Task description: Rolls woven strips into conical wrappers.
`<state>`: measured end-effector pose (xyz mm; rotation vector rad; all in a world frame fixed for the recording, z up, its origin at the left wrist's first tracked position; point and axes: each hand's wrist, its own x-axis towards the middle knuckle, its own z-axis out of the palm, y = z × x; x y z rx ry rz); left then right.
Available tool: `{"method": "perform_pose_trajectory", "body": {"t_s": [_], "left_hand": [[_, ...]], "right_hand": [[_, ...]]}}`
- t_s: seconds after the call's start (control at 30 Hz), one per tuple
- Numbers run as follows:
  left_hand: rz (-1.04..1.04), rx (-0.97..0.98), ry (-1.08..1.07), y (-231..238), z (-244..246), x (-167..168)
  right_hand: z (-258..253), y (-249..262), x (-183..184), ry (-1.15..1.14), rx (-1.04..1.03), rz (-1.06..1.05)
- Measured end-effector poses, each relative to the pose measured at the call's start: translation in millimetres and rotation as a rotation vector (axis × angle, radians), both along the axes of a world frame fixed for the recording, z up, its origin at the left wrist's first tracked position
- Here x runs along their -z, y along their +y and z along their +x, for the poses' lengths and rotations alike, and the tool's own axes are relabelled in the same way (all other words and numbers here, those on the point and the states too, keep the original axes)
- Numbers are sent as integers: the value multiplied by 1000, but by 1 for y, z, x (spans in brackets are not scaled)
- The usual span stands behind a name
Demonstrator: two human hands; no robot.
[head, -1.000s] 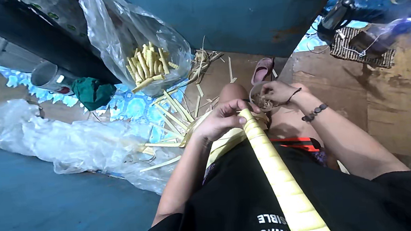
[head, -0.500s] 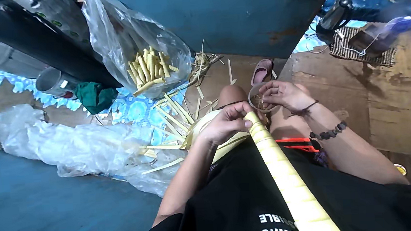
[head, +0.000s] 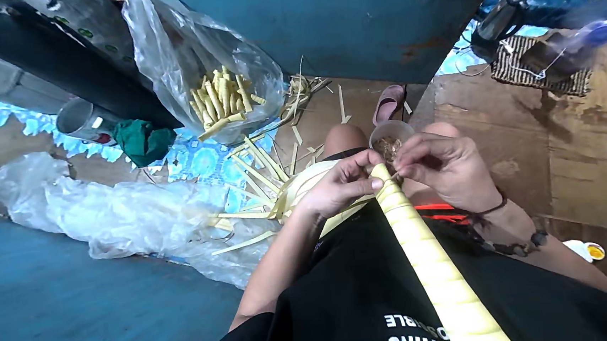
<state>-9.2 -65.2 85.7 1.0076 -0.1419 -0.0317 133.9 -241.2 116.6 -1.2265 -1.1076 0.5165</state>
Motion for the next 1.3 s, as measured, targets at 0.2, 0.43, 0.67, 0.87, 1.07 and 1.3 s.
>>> {"method": "perform_pose_trajectory", "body": {"t_s": [0.2,0.43,0.67,0.87,1.07,1.3], "left_hand": [[62,32,12,-1,-4,-3],[220,38,-7,-3,0,-10],[290,33,21,-9,-1,-12],[439,-383,150,59,-19,-13],[280,-1287,576,160,-90,23],[1279,-396,471,33,-87,87]], "right_hand": [[3,-4,-3,-22,-77,-63],[-5,-5,-15,-132,27,-143],[-9,-4,-6,-170,47,-145],[16,-1,4,-126,26,-169],[34,-17,14,-78,146,-233],[19,-14,40,-28,37,-452]]}}
